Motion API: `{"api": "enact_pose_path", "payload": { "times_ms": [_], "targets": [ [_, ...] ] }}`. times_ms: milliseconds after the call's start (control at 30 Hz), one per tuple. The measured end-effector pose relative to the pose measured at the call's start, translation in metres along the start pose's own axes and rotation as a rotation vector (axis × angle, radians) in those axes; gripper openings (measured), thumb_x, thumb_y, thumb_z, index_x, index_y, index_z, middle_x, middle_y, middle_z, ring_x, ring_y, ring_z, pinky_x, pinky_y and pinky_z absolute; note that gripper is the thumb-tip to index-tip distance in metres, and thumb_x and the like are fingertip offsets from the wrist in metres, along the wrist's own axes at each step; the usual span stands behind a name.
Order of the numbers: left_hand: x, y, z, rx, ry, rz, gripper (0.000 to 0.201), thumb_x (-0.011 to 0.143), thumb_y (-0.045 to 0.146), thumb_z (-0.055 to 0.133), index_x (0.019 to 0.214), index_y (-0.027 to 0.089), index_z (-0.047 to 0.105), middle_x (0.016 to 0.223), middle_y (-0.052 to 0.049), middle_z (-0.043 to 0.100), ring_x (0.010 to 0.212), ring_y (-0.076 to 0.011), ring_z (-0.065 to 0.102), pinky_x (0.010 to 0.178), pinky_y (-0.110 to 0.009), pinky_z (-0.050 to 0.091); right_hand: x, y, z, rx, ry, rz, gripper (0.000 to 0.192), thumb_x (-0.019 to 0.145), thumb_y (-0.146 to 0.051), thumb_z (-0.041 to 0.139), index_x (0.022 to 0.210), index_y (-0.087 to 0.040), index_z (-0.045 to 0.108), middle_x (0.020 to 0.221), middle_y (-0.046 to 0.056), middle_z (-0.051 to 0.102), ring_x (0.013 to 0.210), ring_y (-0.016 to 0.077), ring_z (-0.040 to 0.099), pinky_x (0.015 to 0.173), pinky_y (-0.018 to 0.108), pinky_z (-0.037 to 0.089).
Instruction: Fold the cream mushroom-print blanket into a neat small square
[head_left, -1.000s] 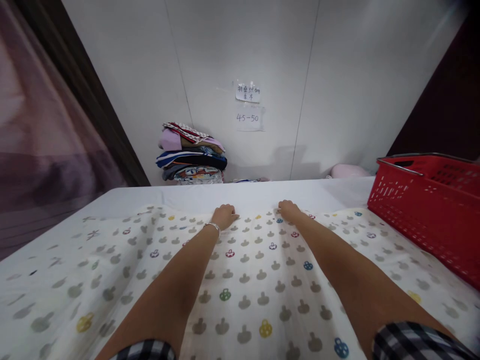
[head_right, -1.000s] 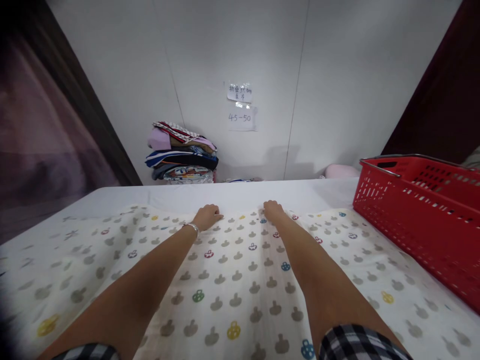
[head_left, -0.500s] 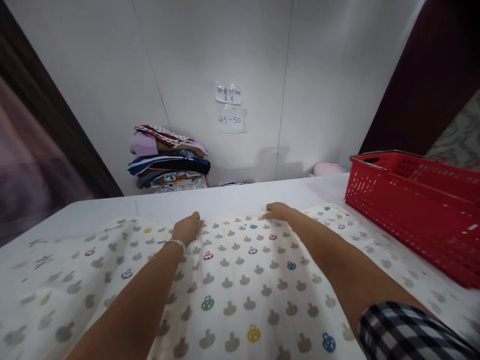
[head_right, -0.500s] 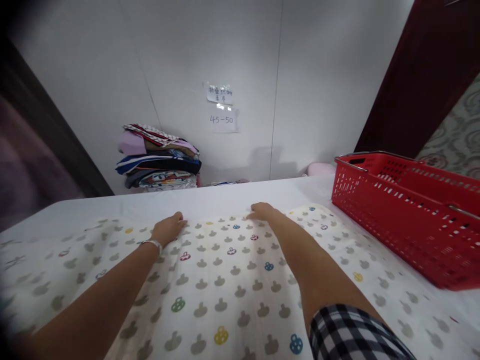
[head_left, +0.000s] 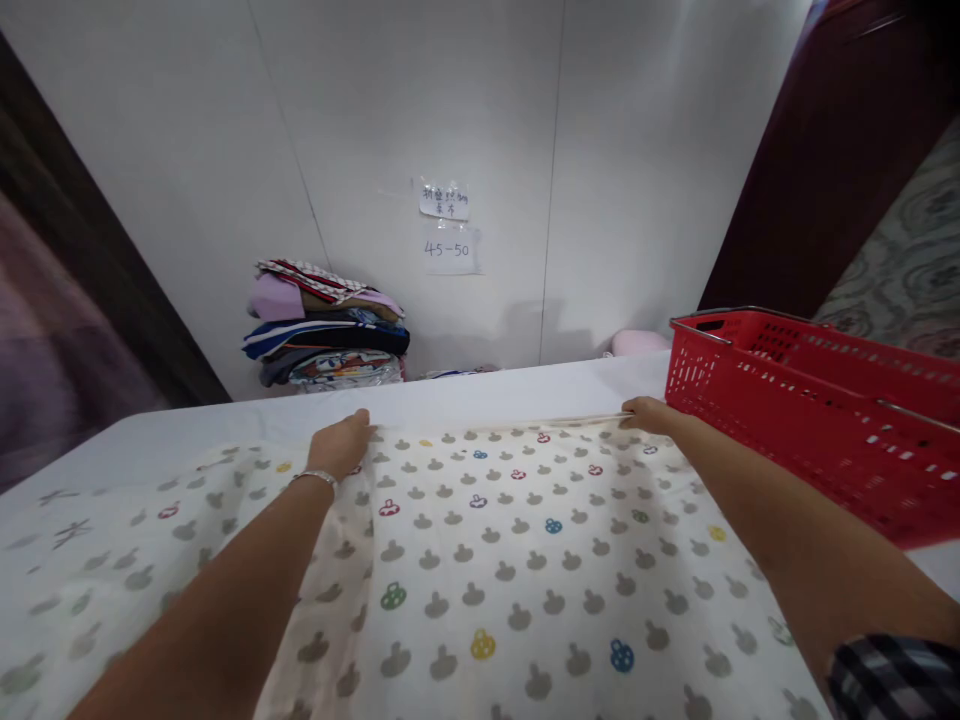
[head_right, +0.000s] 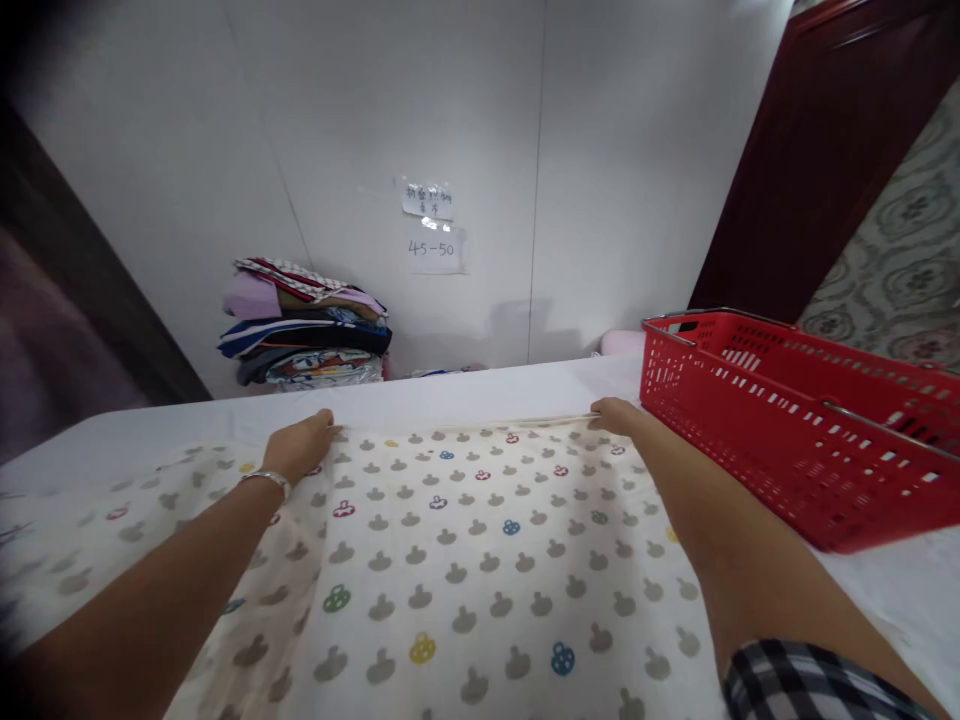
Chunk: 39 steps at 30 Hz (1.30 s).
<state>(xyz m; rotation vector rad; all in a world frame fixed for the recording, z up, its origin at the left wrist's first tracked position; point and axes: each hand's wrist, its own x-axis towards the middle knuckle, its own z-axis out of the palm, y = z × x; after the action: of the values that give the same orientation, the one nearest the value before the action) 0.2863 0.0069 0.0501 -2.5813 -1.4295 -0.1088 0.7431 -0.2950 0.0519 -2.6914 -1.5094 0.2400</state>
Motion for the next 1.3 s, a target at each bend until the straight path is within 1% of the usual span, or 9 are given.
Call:
{"api": "enact_pose_path", "payload": {
  "times_ms": [200, 367, 467, 600, 733, 800, 900, 1067, 1300],
  "targets": [
    [-0.033, -0.016, -0.006, 0.012, -0.097, -0.031, 0.025, 0.087, 0.030, 0.033, 0.100, 0.017, 0.050, 0.095, -0.015, 0.066, 0.088, -0.0288, 0.062, 0.069, -0.035, 0.042, -0.040, 0.000, -0.033, 0.520, 0.061, -0.049, 0.028, 0.061, -0.040, 0.067, 0.074, -0.016, 0.062, 0.065, -0.001, 0.062, 0.064, 0.0143, 0.057, 0.057, 0.022, 0.044],
    [-0.058, 0.006, -0.011, -0.004, -0.079, -0.003, 0.023, 0.083, 0.023, 0.040, 0.098, 0.016, 0.056, 0.104, -0.015, 0.064, 0.102, -0.0285, 0.056, 0.084, -0.039, 0.039, -0.092, -0.032, -0.059, 0.536, 0.089, -0.154, 0.025, 0.061, -0.036, 0.066, 0.076, -0.016, 0.065, 0.067, 0.000, 0.062, 0.063, 0.0141, 0.056, 0.057, 0.022, 0.043],
    [-0.079, 0.054, -0.032, -0.204, 0.066, 0.190, 0.028, 0.085, 0.034, 0.044, 0.105, 0.020, 0.057, 0.114, -0.011, 0.061, 0.110, -0.0239, 0.052, 0.095, -0.036, 0.034, -0.131, -0.063, -0.066, 0.466, 0.140, -0.244, 0.017, 0.065, -0.030, 0.062, 0.077, -0.019, 0.065, 0.069, -0.001, 0.063, 0.067, 0.0142, 0.056, 0.059, 0.021, 0.042],
    [-0.134, 0.152, -0.066, -0.606, 0.229, 0.583, 0.045, 0.080, 0.046, 0.054, 0.118, 0.022, 0.052, 0.123, -0.007, 0.056, 0.116, -0.0220, 0.047, 0.100, -0.034, 0.032, -0.184, -0.107, -0.060, 0.423, 0.122, -0.384, 0.014, 0.070, -0.026, 0.058, 0.080, -0.020, 0.066, 0.077, -0.001, 0.066, 0.071, 0.0149, 0.058, 0.064, 0.021, 0.041],
    [-0.191, 0.229, -0.078, -0.871, 0.170, 0.851, 0.040, 0.079, 0.042, 0.056, 0.114, 0.022, 0.054, 0.113, -0.007, 0.061, 0.104, -0.0216, 0.053, 0.091, -0.033, 0.038, -0.226, -0.131, -0.042, 0.327, 0.139, -0.411, 0.017, 0.074, -0.026, 0.056, 0.086, -0.022, 0.068, 0.084, 0.002, 0.068, 0.078, 0.0172, 0.059, 0.068, 0.022, 0.040],
    [-0.208, 0.247, -0.073, -0.994, 0.020, 0.778, 0.023, 0.084, 0.035, 0.047, 0.096, 0.021, 0.061, 0.087, -0.003, 0.065, 0.081, -0.0172, 0.058, 0.074, -0.029, 0.043, -0.241, -0.128, -0.027, 0.321, 0.197, -0.367, 0.024, 0.075, -0.028, 0.057, 0.097, -0.023, 0.066, 0.089, 0.003, 0.068, 0.081, 0.0181, 0.059, 0.070, 0.024, 0.041],
    [-0.218, 0.257, -0.057, -1.156, -0.149, 0.606, 0.024, 0.084, 0.034, 0.042, 0.081, 0.020, 0.062, 0.070, 0.000, 0.061, 0.065, -0.0139, 0.054, 0.062, -0.025, 0.040, -0.259, -0.108, 0.003, 0.422, 0.312, -0.273, 0.031, 0.079, -0.029, 0.053, 0.109, -0.024, 0.060, 0.093, 0.003, 0.068, 0.081, 0.0181, 0.060, 0.072, 0.026, 0.042],
    [-0.229, 0.258, -0.034, -1.276, -0.293, 0.354, 0.026, 0.079, 0.038, 0.046, 0.074, 0.017, 0.060, 0.068, 0.001, 0.058, 0.065, -0.0134, 0.050, 0.060, -0.024, 0.037, -0.281, -0.079, 0.056, 0.666, 0.441, -0.173, 0.021, 0.083, -0.034, 0.049, 0.086, -0.020, 0.065, 0.082, 0.004, 0.067, 0.075, 0.0182, 0.060, 0.068, 0.028, 0.045],
    [-0.249, 0.251, -0.036, -1.295, -0.474, 0.343, 0.020, 0.073, 0.034, 0.054, 0.075, 0.015, 0.061, 0.065, 0.002, 0.056, 0.062, -0.0125, 0.048, 0.058, -0.024, 0.035, -0.299, -0.091, 0.087, 0.645, 0.553, -0.261, 0.021, 0.086, -0.028, 0.048, 0.097, -0.022, 0.064, 0.086, 0.005, 0.063, 0.082, 0.0188, 0.058, 0.074, 0.033, 0.047]
  ]
}}
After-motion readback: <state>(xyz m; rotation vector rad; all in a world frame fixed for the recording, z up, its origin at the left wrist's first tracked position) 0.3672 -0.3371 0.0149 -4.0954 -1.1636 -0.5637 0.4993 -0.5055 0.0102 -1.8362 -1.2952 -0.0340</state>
